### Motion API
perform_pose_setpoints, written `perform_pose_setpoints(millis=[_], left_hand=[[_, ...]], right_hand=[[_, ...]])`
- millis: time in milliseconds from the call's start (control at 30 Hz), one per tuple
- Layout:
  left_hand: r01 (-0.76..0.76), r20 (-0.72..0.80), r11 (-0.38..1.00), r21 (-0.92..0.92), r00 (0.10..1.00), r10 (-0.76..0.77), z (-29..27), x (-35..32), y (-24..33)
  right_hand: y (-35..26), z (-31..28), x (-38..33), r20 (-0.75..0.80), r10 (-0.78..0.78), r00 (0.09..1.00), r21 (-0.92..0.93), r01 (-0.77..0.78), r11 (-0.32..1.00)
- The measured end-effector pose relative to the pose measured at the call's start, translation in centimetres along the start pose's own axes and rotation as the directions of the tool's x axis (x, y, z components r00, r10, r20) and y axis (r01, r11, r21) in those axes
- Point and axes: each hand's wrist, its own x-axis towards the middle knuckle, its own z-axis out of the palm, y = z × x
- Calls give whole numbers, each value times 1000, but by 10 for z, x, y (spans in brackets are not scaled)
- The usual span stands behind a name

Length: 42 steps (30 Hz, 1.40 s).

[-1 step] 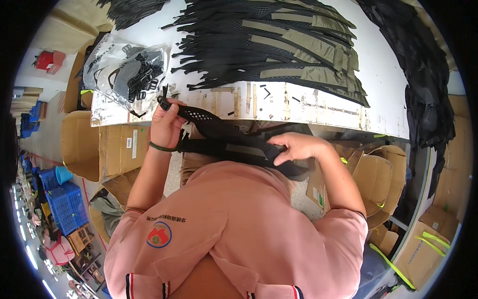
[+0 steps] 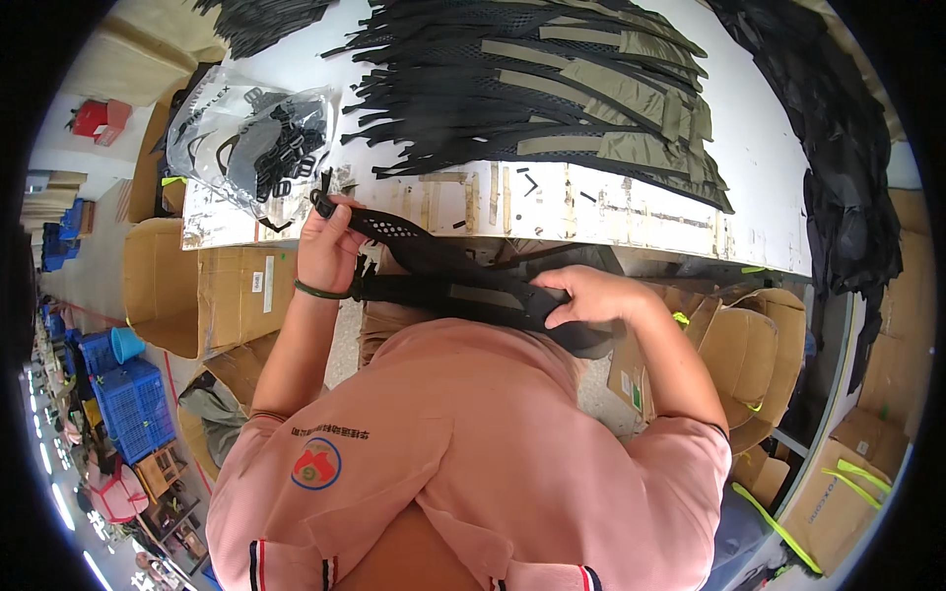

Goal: The worker is inspecting and organizing green and black fabric straps, likely for sports or outdoor equipment, at a workstation.

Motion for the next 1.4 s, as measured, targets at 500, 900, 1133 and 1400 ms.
perform_pose_setpoints(millis=[500, 900, 1133, 1400], left_hand=[[555, -582, 813, 173, 724, -370, -70, -93, -29], [250, 143, 737, 628, 894, -425, 9, -12, -23], [472, 163, 880, 53, 865, -474, 26, 36, -54], [349, 347, 907, -235, 902, -257, 7, 48, -32]], right_hand=[[-9, 24, -34, -288, 41, 957, -548, -200, 813], [-18, -95, 86, -550, -753, 361, -833, -293, 469], [-39, -80, 55, -474, -846, 243, -880, -126, 457], [-53, -36, 20, -615, -540, 575, -530, 205, 823]])
